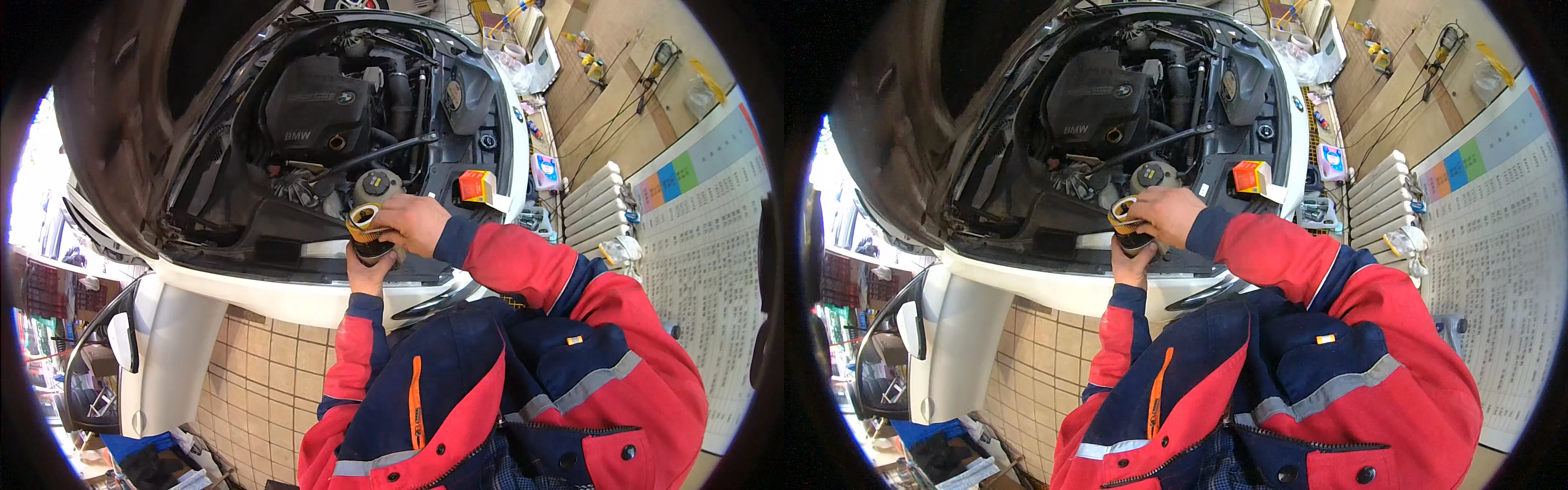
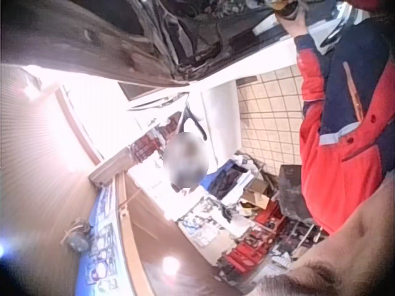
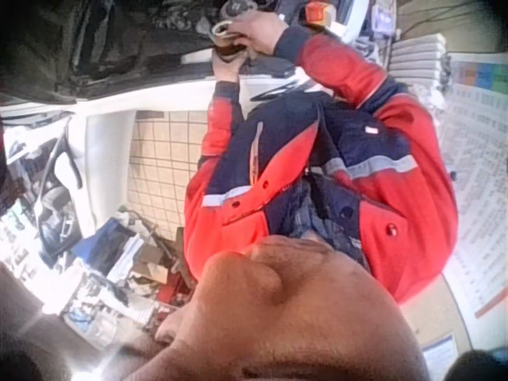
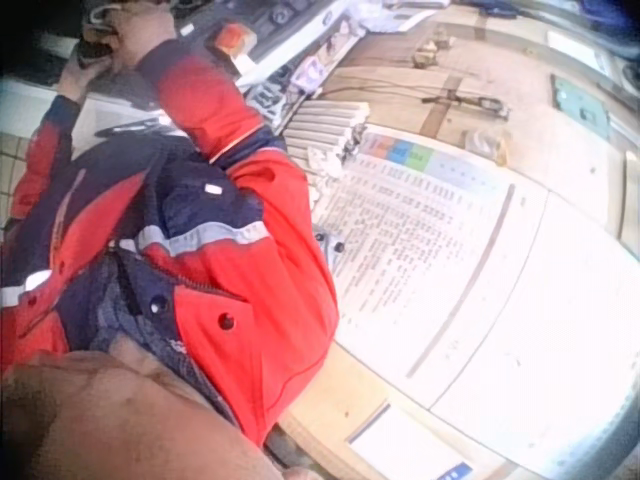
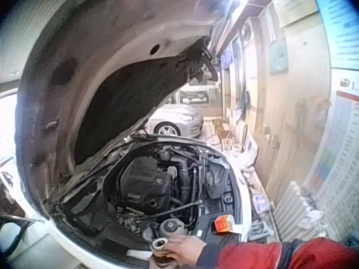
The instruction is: The person removes the old oil filter from the engine bay, cleans the filter housing, and prepares a new oil filter by applying oil to its gasket. The person then installs the new filter into the engine bay and closes the hood.
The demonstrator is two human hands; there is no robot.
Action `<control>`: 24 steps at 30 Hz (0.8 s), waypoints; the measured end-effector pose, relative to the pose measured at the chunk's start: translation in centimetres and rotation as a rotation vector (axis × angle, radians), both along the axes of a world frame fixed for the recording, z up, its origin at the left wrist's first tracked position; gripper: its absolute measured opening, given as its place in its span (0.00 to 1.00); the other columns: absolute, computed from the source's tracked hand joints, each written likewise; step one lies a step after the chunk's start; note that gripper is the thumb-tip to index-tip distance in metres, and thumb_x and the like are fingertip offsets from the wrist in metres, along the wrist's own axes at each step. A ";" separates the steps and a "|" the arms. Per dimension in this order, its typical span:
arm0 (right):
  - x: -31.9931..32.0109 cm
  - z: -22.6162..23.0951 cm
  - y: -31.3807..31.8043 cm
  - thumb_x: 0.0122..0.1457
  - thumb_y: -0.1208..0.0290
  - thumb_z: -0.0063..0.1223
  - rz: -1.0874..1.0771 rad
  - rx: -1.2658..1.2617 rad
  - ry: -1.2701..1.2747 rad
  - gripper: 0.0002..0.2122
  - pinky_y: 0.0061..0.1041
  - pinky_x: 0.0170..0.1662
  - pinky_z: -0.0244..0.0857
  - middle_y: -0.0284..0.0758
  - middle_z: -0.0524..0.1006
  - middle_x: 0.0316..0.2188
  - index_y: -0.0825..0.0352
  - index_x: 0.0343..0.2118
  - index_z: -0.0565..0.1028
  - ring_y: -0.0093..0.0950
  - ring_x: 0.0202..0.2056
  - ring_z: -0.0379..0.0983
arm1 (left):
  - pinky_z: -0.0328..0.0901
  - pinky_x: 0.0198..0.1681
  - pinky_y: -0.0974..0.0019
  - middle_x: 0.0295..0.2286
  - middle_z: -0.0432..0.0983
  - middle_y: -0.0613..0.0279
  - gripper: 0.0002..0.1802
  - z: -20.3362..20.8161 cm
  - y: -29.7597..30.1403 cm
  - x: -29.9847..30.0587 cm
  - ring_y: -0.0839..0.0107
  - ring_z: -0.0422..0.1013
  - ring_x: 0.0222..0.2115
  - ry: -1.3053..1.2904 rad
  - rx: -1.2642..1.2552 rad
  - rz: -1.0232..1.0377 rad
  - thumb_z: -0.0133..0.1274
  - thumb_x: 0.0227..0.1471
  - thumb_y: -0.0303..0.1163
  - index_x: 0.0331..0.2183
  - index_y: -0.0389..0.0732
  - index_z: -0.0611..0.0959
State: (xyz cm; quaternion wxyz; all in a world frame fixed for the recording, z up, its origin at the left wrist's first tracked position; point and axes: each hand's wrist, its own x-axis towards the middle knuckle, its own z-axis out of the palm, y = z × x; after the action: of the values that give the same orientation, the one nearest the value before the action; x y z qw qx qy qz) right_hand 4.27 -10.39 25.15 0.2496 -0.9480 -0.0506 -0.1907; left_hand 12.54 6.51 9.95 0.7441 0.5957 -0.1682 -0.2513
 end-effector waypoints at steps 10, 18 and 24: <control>-4.2 3.0 1.4 0.54 0.71 0.63 -0.040 -0.064 -0.182 0.10 0.34 0.35 0.75 0.32 0.76 0.34 0.56 0.40 0.82 0.36 0.38 0.78 | 0.71 0.52 0.63 0.52 0.73 0.53 0.53 4.3 -0.7 -4.2 0.65 0.73 0.49 -0.474 0.169 0.158 0.78 0.34 0.29 0.60 0.33 0.66; -6.1 3.4 3.9 0.52 0.70 0.64 0.009 -0.134 -0.094 0.11 0.35 0.36 0.75 0.34 0.74 0.36 0.59 0.39 0.82 0.36 0.38 0.78 | 0.75 0.49 0.59 0.49 0.74 0.53 0.42 5.8 1.4 -5.9 0.63 0.76 0.47 0.187 -0.182 -0.006 0.72 0.43 0.23 0.57 0.37 0.67; -7.3 1.8 3.1 0.58 0.73 0.63 -0.204 0.730 0.022 0.09 0.29 0.39 0.72 0.36 0.79 0.33 0.68 0.41 0.81 0.28 0.35 0.78 | 0.69 0.58 0.37 0.58 0.71 0.56 0.39 7.5 4.0 -3.8 0.54 0.69 0.58 0.399 -0.382 -0.329 0.66 0.54 0.34 0.64 0.49 0.66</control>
State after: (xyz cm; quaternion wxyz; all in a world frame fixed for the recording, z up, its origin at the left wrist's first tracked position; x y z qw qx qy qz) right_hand -3.05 -7.31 26.99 0.5511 -0.7990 0.1178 -0.2099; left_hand 8.74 10.48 17.45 0.8100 0.3491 -0.1572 -0.4442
